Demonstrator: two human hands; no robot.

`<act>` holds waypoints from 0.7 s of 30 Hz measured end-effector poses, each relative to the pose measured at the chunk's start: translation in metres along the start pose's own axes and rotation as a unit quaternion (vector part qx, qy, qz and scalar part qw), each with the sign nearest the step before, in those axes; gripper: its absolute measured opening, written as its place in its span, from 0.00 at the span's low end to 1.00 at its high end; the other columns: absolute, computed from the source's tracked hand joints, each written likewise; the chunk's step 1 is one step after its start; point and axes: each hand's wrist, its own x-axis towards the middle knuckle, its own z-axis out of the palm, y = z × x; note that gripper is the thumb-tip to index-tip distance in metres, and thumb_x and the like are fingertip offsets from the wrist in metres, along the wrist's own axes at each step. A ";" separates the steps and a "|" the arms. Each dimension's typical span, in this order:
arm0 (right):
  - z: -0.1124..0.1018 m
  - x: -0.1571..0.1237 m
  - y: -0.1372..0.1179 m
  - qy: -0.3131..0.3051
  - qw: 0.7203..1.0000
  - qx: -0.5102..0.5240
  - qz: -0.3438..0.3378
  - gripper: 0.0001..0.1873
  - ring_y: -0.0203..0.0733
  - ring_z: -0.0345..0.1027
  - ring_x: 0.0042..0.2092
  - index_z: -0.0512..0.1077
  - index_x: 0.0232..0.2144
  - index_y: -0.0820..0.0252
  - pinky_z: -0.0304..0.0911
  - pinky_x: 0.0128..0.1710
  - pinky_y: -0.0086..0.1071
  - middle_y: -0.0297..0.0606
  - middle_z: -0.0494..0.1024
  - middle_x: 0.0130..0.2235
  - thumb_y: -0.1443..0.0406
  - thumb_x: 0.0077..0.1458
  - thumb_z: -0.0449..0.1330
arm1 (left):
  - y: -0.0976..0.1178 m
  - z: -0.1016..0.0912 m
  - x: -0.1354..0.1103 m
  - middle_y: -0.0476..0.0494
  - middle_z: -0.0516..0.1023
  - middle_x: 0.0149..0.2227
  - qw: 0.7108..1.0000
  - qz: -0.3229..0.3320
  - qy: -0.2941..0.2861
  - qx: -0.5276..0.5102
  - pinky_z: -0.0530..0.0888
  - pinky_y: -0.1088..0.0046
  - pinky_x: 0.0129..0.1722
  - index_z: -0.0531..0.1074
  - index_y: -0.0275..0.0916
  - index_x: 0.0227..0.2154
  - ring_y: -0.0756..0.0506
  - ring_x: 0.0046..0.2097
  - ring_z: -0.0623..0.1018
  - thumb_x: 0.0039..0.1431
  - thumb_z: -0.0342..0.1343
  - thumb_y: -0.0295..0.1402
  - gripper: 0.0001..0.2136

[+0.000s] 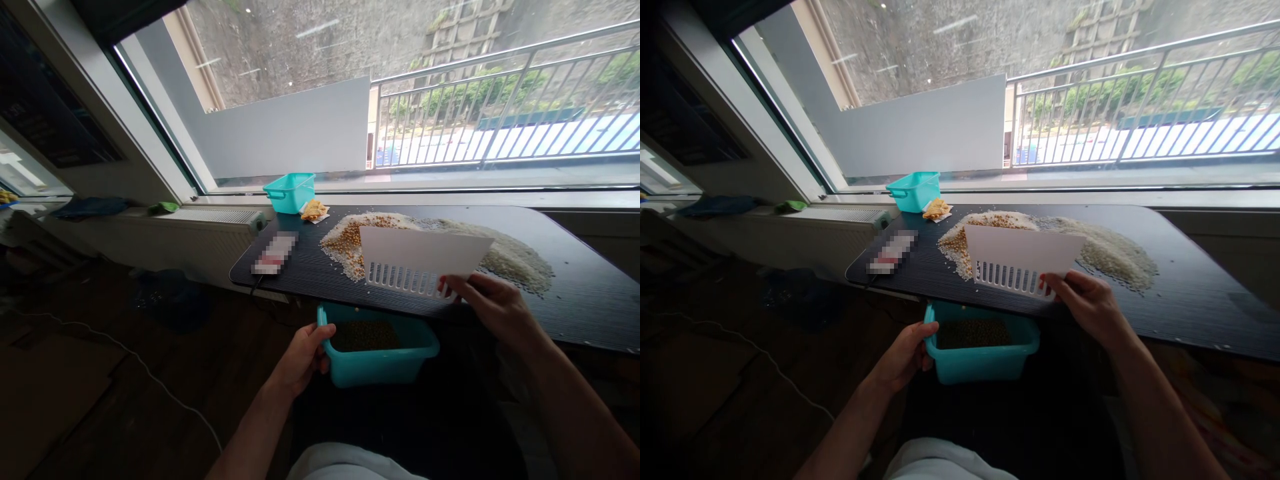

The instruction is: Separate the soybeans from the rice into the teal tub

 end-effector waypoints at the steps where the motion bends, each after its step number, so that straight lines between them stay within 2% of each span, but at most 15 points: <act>1: 0.001 -0.001 0.000 -0.010 1.000 -0.003 -0.004 0.23 0.39 0.66 0.26 0.75 0.19 0.58 0.63 0.28 0.33 0.37 0.75 0.22 0.44 0.42 0.63 | 0.000 0.000 0.000 0.59 0.60 0.14 1.000 0.000 -0.002 -0.001 0.58 0.81 0.13 0.62 0.38 0.21 0.55 0.14 0.63 0.41 0.66 0.46 0.20; 7: 0.010 -0.002 0.002 -0.042 0.999 -0.033 0.001 0.23 0.40 0.68 0.27 0.75 0.18 0.57 0.64 0.29 0.33 0.35 0.76 0.23 0.44 0.42 0.62 | 0.001 0.001 -0.001 0.59 0.60 0.14 1.000 0.001 0.004 0.001 0.58 0.80 0.13 0.63 0.38 0.20 0.55 0.14 0.63 0.39 0.67 0.47 0.21; 14: 0.011 0.002 0.006 0.061 0.997 -0.036 0.040 0.17 0.37 0.64 0.25 0.76 0.21 0.57 0.61 0.26 0.30 0.34 0.75 0.22 0.50 0.44 0.63 | 0.004 0.004 -0.003 0.59 0.58 0.13 1.000 0.003 0.014 -0.002 0.58 0.80 0.13 0.62 0.39 0.19 0.56 0.14 0.62 0.37 0.68 0.48 0.22; 21: 0.031 0.002 0.002 -0.002 1.000 -0.028 0.010 0.17 0.37 0.65 0.26 0.75 0.20 0.58 0.61 0.27 0.30 0.34 0.75 0.22 0.52 0.47 0.61 | 0.004 0.004 -0.002 0.59 0.59 0.13 1.000 -0.004 0.020 -0.001 0.57 0.81 0.12 0.63 0.39 0.20 0.56 0.14 0.62 0.36 0.68 0.48 0.22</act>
